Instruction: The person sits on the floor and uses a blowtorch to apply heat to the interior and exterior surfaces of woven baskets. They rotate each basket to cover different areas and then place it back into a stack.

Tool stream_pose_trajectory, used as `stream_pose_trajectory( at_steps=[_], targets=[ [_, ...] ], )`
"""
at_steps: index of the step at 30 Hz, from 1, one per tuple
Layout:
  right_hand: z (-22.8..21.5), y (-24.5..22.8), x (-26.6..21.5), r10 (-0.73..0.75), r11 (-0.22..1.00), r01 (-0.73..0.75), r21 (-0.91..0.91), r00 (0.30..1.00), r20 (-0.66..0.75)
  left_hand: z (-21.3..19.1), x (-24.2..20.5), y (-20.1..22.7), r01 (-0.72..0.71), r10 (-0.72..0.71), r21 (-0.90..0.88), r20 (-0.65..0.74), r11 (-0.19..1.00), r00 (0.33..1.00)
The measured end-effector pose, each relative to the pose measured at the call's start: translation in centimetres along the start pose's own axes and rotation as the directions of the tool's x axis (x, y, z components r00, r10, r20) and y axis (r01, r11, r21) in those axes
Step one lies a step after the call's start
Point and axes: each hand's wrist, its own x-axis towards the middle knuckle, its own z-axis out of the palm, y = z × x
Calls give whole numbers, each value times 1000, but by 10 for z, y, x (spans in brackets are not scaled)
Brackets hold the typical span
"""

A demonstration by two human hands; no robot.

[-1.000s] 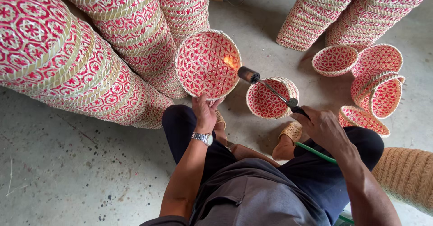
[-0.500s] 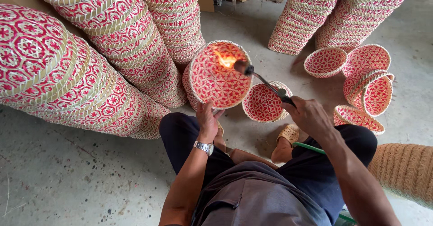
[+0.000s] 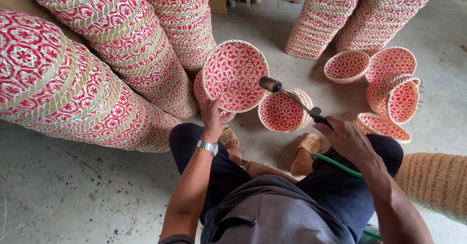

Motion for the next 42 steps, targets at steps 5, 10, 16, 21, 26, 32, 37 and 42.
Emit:
stream_pose_trajectory(
  at_steps=[5,10,16,21,26,32,37,42],
  targets=[
    [30,-15,29,-15,1000,13,-21,998,-64,-1,14,-22,46,-50,105,38,993,998],
    [31,-28,31,-75,992,75,99,997,-5,8,19,-29,108,-105,86,-34,990,994],
    [-3,-9,-18,111,987,-114,112,993,35,-19,37,0,68,-68,5,-75,998,995],
    [-4,1,-28,131,959,-144,245,989,71,-25,49,34,61,-51,122,-89,991,995],
    [-5,10,-17,305,918,-337,211,937,170,-28,46,64,-18,10,291,30,957,1000],
    [-12,15,-6,371,876,-419,239,902,220,-34,52,75,-49,35,481,38,875,999],
    [-8,5,8,177,961,-185,208,983,56,-32,50,67,-7,-4,605,17,796,1000],
    [-12,5,13,268,941,-289,175,954,135,-32,48,60,-76,23,583,98,809,995]
  ],
)
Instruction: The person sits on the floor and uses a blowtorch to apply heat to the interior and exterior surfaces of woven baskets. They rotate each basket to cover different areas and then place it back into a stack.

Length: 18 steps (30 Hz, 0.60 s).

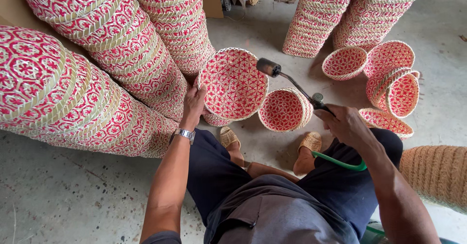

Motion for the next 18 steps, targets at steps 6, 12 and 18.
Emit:
stream_pose_trajectory(
  at_steps=[6,12,18],
  targets=[
    [1,12,-8,122,992,-123,14,991,47,-4,-2,14,-130,155,304,-60,944,986],
    [18,-4,13,-319,947,311,-84,941,-112,13,10,-9,-158,186,467,-15,870,982],
    [41,-21,11,-289,957,290,-11,949,-123,37,0,-22,115,-116,13,32,993,993]
  ],
)
